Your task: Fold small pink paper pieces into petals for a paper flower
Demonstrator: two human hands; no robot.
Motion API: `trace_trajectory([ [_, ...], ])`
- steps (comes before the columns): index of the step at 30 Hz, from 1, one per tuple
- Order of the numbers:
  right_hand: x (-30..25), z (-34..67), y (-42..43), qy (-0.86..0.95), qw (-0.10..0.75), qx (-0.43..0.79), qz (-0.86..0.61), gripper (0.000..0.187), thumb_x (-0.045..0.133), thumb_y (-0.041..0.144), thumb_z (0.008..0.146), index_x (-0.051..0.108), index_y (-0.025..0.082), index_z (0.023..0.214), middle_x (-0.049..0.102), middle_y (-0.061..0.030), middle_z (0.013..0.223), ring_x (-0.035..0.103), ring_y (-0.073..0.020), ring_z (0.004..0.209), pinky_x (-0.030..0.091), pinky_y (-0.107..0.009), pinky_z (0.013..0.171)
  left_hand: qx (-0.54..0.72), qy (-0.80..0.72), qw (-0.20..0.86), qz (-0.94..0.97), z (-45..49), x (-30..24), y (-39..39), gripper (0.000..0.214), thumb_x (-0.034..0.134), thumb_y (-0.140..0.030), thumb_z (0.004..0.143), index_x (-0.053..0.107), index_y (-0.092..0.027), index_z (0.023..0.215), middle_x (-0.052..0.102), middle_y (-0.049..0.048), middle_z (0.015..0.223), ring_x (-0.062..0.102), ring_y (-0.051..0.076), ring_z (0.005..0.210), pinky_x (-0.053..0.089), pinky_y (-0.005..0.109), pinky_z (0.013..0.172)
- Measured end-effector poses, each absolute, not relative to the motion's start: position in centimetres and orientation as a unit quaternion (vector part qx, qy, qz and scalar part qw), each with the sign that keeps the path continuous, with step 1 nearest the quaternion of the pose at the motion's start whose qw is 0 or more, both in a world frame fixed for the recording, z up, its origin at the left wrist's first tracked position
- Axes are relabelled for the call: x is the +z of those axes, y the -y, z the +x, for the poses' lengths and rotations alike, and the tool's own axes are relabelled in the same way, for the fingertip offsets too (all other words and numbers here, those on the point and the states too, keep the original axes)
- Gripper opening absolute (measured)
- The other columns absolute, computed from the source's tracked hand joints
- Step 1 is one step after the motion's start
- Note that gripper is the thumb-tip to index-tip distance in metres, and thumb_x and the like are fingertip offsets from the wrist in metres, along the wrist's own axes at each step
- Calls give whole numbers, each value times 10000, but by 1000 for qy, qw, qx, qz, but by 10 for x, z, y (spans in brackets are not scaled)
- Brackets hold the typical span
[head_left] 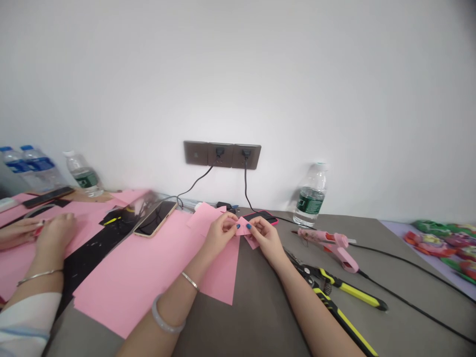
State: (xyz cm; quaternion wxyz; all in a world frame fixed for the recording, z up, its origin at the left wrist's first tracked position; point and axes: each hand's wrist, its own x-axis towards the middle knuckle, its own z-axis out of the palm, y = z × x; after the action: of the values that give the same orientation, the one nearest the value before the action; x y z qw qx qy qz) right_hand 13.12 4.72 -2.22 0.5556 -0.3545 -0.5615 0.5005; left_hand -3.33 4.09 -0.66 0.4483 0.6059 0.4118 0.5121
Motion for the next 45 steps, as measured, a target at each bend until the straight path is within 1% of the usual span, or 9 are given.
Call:
trace_trajectory([
  [5,-24,129,-48,553,590,474,-349,340,738,480,741,592,208,882,599,5,710,581,-145,620,478,-249,562,521,-387,505,569,-32,-9,-42,194,669,-305,782,544,-181,865,619,-21,639,601,119,590,481,224,610],
  [8,-24,127,-48,557,594,466,-347,311,722,464,762,592,210,886,625,-17,773,615,-159,690,506,-264,623,531,-394,523,538,-32,-10,-43,254,690,-354,768,552,-175,884,621,-21,622,589,114,556,489,228,591],
  [12,-25,126,-48,557,596,460,-351,298,727,456,757,567,214,829,617,-15,773,615,-160,681,516,-269,617,541,-401,520,525,-33,-10,-44,271,725,-336,734,565,-175,882,602,-37,585,581,110,550,482,219,588],
  [16,-26,124,-47,572,599,441,-347,274,699,449,783,578,219,872,625,-24,798,626,-172,717,525,-279,645,536,-388,526,535,-33,-7,-44,267,734,-316,719,565,-174,869,638,-22,622,596,113,574,481,219,594],
  [21,-23,124,-44,614,573,404,-363,195,620,389,847,586,221,940,644,-41,816,627,-190,730,526,-301,652,533,-396,527,530,-33,-4,-43,292,754,-315,692,559,-175,858,648,-22,620,597,114,558,489,223,581],
  [24,-18,127,-42,658,565,311,-388,100,568,279,869,611,219,937,634,-58,880,615,-195,752,514,-312,654,547,-415,520,508,-33,-3,-43,348,772,-331,666,550,-178,885,631,-39,588,592,110,530,491,223,569],
  [29,-11,131,-39,735,538,158,-382,124,573,164,859,677,230,864,578,-81,1025,600,-224,948,483,-382,862,556,-430,522,484,-34,-3,-45,405,773,-373,661,557,-178,942,643,-30,612,630,135,580,525,254,605],
  [37,-10,135,-39,778,488,99,-382,98,640,191,859,713,256,869,607,-76,1028,580,-239,943,480,-395,832,522,-423,524,523,-37,-3,-44,397,721,-397,714,596,-141,990,653,-12,583,568,114,494,436,218,505],
  [45,-6,140,-38,806,456,96,-364,44,672,200,847,690,238,858,608,-77,1046,581,-248,992,465,-409,866,495,-425,531,541,-39,-3,-44,379,709,-381,723,630,-132,997,655,-4,586,558,116,490,428,223,503],
])
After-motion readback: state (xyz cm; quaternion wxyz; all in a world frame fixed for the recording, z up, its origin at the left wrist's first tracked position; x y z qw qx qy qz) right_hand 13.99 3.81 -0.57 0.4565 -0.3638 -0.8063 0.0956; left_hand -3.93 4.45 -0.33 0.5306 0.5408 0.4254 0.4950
